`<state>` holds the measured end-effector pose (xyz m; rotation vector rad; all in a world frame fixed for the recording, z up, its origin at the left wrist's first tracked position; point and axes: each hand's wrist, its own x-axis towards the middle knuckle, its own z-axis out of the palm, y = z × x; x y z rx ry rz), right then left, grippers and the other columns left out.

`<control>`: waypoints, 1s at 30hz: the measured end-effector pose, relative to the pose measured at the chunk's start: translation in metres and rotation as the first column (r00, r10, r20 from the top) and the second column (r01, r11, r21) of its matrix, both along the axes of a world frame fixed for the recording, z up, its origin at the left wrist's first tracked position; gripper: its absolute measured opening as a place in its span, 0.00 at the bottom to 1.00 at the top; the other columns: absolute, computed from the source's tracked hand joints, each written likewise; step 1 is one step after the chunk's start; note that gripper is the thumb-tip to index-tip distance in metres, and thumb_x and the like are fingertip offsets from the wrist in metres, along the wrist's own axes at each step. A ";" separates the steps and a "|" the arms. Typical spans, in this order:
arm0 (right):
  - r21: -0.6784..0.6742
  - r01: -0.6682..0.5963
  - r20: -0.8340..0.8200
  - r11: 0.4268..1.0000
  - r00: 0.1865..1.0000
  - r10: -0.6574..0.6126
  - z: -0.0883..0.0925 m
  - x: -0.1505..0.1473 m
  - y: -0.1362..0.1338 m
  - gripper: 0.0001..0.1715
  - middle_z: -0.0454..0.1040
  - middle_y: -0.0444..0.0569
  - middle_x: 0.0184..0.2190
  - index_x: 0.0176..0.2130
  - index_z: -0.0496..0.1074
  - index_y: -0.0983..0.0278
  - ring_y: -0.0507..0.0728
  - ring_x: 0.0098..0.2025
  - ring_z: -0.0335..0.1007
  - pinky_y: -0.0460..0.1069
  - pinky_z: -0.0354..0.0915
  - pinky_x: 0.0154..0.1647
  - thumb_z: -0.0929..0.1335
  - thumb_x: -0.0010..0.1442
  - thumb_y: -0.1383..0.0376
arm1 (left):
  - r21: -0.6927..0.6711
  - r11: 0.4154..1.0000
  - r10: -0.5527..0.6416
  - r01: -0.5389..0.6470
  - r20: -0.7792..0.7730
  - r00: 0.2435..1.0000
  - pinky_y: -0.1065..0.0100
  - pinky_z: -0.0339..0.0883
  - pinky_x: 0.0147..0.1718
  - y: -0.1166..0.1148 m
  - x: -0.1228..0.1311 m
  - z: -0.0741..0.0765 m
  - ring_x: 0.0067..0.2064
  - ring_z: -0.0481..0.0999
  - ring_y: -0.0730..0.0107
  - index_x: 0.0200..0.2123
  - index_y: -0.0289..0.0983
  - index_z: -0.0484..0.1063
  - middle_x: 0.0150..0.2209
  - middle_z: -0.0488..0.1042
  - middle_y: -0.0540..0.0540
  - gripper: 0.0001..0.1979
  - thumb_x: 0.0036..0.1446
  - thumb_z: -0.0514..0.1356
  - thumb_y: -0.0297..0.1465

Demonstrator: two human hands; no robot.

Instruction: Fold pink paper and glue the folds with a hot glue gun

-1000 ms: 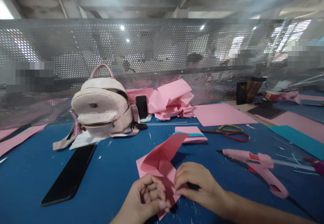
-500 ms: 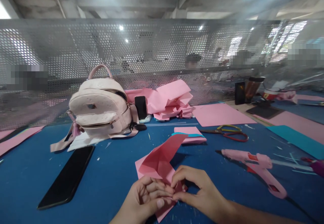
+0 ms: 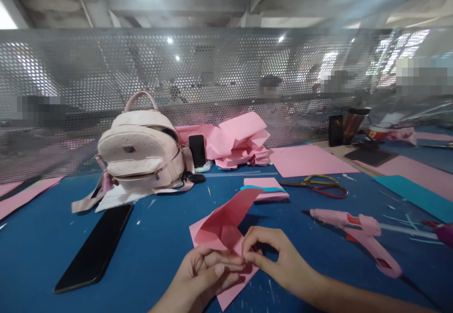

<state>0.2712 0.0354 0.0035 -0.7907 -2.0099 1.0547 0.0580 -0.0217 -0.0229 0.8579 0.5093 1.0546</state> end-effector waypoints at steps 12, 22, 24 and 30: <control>0.707 -0.361 0.404 0.608 0.912 0.070 0.000 0.020 0.032 0.16 0.80 0.48 0.42 0.44 0.73 0.64 0.55 0.45 0.73 0.49 0.66 0.44 0.57 0.73 0.68 | 0.786 -0.121 0.827 0.607 -0.258 0.499 0.75 0.72 0.46 0.005 -0.009 0.039 0.36 0.81 0.75 0.47 0.33 0.74 0.38 0.83 0.53 0.14 0.73 0.49 0.29; 0.835 -0.361 0.437 0.414 0.893 -0.103 -0.002 0.022 0.036 0.17 0.80 0.46 0.45 0.45 0.73 0.64 0.55 0.47 0.74 0.49 0.66 0.40 0.56 0.74 0.69 | 0.633 -0.009 0.955 0.774 -0.223 0.194 0.62 0.78 0.36 -0.002 -0.015 0.023 0.44 0.84 0.57 0.51 0.38 0.72 0.45 0.82 0.42 0.19 0.72 0.42 0.30; 0.838 -0.362 0.437 0.408 0.893 -0.106 -0.002 0.022 0.035 0.17 0.80 0.46 0.45 0.45 0.73 0.64 0.55 0.47 0.74 0.49 0.66 0.41 0.57 0.74 0.69 | 0.629 0.019 0.954 0.778 -0.245 0.175 0.61 0.79 0.37 0.001 -0.017 0.021 0.44 0.84 0.56 0.51 0.35 0.72 0.44 0.83 0.40 0.19 0.72 0.42 0.27; 0.828 -0.362 0.444 0.428 0.889 -0.107 -0.001 0.021 0.034 0.19 0.81 0.47 0.43 0.45 0.73 0.64 0.54 0.46 0.75 0.49 0.68 0.40 0.56 0.74 0.70 | 0.706 -0.001 0.966 0.709 -0.182 0.184 0.61 0.80 0.38 0.014 -0.024 0.007 0.43 0.84 0.58 0.47 0.29 0.73 0.44 0.83 0.38 0.21 0.69 0.40 0.20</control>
